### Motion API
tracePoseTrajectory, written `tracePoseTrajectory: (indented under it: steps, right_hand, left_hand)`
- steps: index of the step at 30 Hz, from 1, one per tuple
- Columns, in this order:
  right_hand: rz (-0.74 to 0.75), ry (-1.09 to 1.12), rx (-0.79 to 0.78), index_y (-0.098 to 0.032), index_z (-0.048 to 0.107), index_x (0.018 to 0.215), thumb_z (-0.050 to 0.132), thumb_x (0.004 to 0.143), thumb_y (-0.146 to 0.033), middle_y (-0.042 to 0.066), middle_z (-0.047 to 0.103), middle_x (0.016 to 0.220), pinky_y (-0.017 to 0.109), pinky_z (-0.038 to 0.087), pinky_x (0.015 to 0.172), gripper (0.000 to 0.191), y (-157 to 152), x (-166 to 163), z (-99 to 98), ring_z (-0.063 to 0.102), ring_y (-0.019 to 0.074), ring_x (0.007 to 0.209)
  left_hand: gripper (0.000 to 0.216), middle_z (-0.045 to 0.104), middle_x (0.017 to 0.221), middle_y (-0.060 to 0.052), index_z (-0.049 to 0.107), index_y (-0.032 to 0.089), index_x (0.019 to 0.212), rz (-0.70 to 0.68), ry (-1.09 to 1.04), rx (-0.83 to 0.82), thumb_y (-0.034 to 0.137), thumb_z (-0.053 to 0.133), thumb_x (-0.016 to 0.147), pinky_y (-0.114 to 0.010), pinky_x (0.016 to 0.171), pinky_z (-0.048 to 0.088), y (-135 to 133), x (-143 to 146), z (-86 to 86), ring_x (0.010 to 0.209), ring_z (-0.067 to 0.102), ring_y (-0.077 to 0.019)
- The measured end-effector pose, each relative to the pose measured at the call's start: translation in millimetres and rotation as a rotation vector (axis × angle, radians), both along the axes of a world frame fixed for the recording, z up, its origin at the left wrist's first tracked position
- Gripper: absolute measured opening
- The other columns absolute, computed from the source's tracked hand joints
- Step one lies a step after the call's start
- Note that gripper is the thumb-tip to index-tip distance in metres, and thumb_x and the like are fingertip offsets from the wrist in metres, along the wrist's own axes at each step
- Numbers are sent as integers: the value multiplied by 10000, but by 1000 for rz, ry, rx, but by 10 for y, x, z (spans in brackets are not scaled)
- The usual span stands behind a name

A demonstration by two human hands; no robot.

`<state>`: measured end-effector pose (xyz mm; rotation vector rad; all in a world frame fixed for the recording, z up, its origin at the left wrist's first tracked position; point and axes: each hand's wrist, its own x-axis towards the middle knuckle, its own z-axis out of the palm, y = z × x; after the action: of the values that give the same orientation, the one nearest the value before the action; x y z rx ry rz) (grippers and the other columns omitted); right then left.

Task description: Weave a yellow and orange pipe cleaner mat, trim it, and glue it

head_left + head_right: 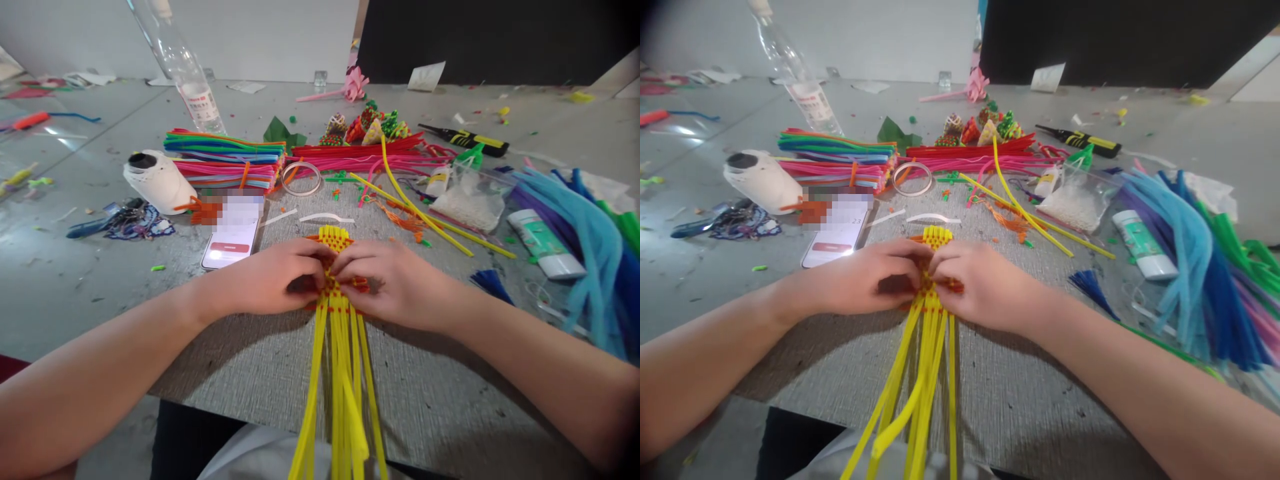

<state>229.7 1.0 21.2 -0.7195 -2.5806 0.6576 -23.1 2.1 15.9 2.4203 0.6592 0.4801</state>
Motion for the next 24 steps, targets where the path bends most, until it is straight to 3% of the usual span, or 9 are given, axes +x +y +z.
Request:
tracePoseTrajectory:
  steps: [4, 10, 16, 24]
  right_hand:
    - [-23, -44, 35, -156, 752, 834, 686, 915, -122, 113, 766, 971, 381, 558, 869, 110, -56, -43, -70, 720, 257, 965]
    - [-6, -76, 78, -169, 713, 738, 659, 917, -96, 74, 738, 838, 369, 532, 813, 201, -19, -96, -104, 693, 226, 852]
    - [16, -43, -14, -149, 764, 873, 685, 942, -150, 106, 765, 977, 378, 539, 873, 105, -72, -31, 9, 714, 245, 954]
    - [-162, -257, 23, -151, 756, 919, 751, 867, -258, 136, 711, 1076, 427, 528, 861, 119, -286, -203, 32, 659, 314, 1026]
  left_hand:
    - [53, 695, 1349, -139, 782, 190, 951, -39, -32, 36, 198, 729, 952, -416, 1110, 535, 15, -26, -35, 1267, 678, -263]
    - [111, 684, 1374, -137, 797, 196, 878, -59, -10, 19, 220, 731, 963, -429, 1134, 523, 47, -54, -26, 1292, 668, -269]
    - [116, 654, 1399, -155, 780, 190, 959, -66, 38, 26, 292, 793, 904, -448, 1144, 516, -15, -49, 70, 1318, 645, -298]
    - [83, 692, 1248, -155, 787, 174, 884, 3, 97, 119, 153, 715, 851, -470, 1108, 536, -137, 65, 71, 1255, 656, -321]
